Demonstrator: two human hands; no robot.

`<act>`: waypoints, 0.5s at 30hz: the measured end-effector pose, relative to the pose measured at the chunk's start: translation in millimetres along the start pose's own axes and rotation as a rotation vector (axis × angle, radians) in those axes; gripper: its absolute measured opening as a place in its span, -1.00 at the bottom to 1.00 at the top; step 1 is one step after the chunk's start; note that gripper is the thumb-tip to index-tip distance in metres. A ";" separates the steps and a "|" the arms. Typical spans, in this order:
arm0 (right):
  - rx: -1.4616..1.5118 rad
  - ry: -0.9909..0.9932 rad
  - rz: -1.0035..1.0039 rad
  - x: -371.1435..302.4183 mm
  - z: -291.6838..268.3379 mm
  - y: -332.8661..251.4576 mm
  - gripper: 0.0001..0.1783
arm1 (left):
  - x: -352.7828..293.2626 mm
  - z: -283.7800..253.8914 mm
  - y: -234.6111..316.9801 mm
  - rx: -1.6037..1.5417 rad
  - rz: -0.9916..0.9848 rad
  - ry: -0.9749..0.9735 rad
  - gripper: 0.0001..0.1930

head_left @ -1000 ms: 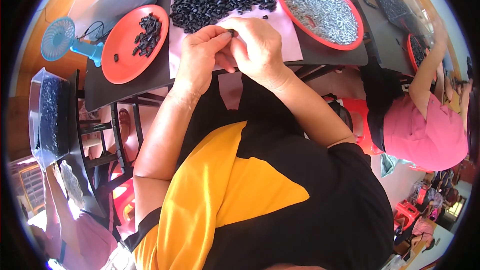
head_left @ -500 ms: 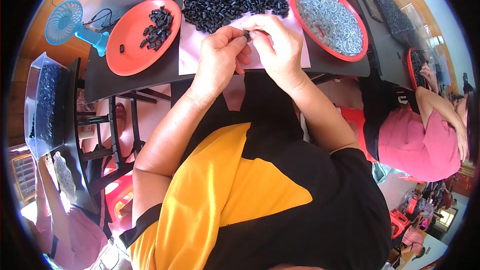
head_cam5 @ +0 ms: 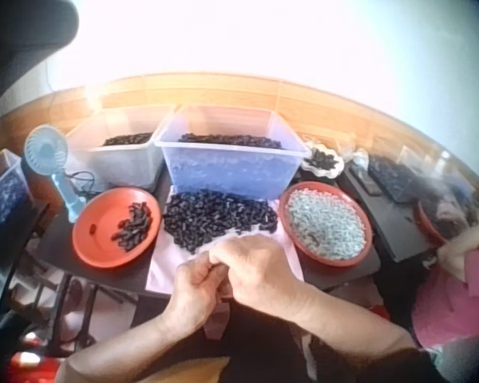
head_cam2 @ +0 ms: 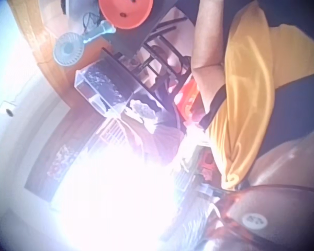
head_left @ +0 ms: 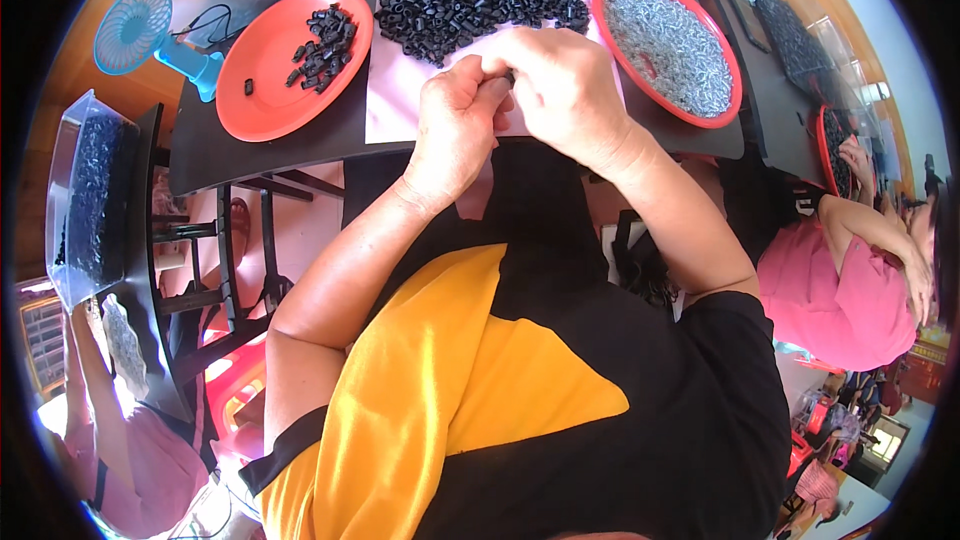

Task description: The person assembles small plastic components by hand, inserting metal springs into plastic housings and placing the completed parts onto a plate.

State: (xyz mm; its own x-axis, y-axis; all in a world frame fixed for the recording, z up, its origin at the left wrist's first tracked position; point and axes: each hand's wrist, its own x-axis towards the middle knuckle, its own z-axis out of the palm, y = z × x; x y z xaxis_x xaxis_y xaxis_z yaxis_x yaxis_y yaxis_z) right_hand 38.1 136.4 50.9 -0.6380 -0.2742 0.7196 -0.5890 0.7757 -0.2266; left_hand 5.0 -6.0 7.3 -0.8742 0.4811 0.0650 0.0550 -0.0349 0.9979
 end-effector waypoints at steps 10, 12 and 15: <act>-0.182 0.112 -0.076 -9.6 15.4 -1.1 -0.69 | -1.0 2.1 4.6 -0.136 -0.009 0.044 -0.88; -0.165 0.093 -0.068 -11.4 14.6 -8.5 -0.65 | -0.9 2.4 7.7 -0.186 -0.035 0.050 -0.86; -0.249 0.088 -0.073 -16.3 17.5 -11.6 -0.59 | -0.4 0.4 8.9 -0.220 -0.043 0.049 -0.88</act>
State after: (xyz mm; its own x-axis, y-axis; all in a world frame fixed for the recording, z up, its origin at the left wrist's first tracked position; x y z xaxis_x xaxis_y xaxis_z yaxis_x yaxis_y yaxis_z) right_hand 46.6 122.0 30.3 -0.5460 -0.2924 0.7851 -0.4846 0.8747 -0.0113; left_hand 6.1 -6.2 16.1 -0.8960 0.4438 0.0169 -0.0849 -0.2084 0.9743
